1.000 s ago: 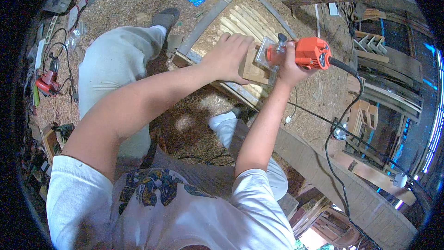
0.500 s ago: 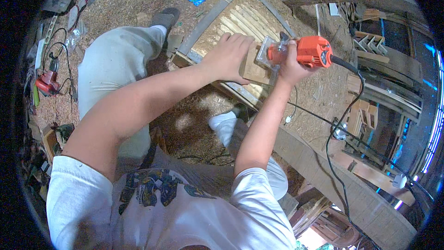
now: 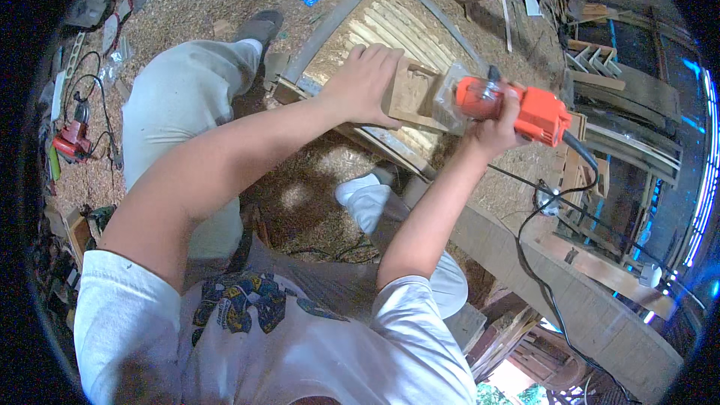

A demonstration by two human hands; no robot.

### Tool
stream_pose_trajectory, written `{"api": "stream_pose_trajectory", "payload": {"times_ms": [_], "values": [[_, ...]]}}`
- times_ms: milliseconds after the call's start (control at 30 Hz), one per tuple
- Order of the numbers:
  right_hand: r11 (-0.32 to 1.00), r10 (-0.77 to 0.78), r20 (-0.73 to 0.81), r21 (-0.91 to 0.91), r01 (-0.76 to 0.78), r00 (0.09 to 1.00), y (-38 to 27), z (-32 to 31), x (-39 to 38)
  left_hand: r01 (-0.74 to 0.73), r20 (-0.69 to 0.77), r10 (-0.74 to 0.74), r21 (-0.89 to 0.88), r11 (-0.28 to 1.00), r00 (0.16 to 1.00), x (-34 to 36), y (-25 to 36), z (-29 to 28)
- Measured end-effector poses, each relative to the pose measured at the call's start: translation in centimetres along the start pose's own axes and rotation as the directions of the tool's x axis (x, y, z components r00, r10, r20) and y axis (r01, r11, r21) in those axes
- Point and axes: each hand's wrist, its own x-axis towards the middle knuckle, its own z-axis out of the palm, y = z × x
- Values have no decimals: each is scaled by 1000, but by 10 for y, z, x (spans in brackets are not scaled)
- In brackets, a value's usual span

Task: Using a hand-held wood router to cut a groove or shape into a piece of wood.

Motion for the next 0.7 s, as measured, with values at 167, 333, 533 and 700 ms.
{"api": "stream_pose_trajectory", "payload": {"times_ms": [167,333,533,700], "values": [[991,124,-26,54,-122,992,9,-24,5,-9,23,8,42,999,1000,0,-1,0],[991,133,-81,47,-129,988,16,-4,-17,-19,2,18,26,999,1000,0,0,-1],[996,77,32,-37,-76,996,18,32,-30,-21,-48,24,53,998,999,-2,-3,2],[990,42,71,-139,-31,997,28,31,-31,-27,-65,31,66,997,997,-1,-2,3]]}}
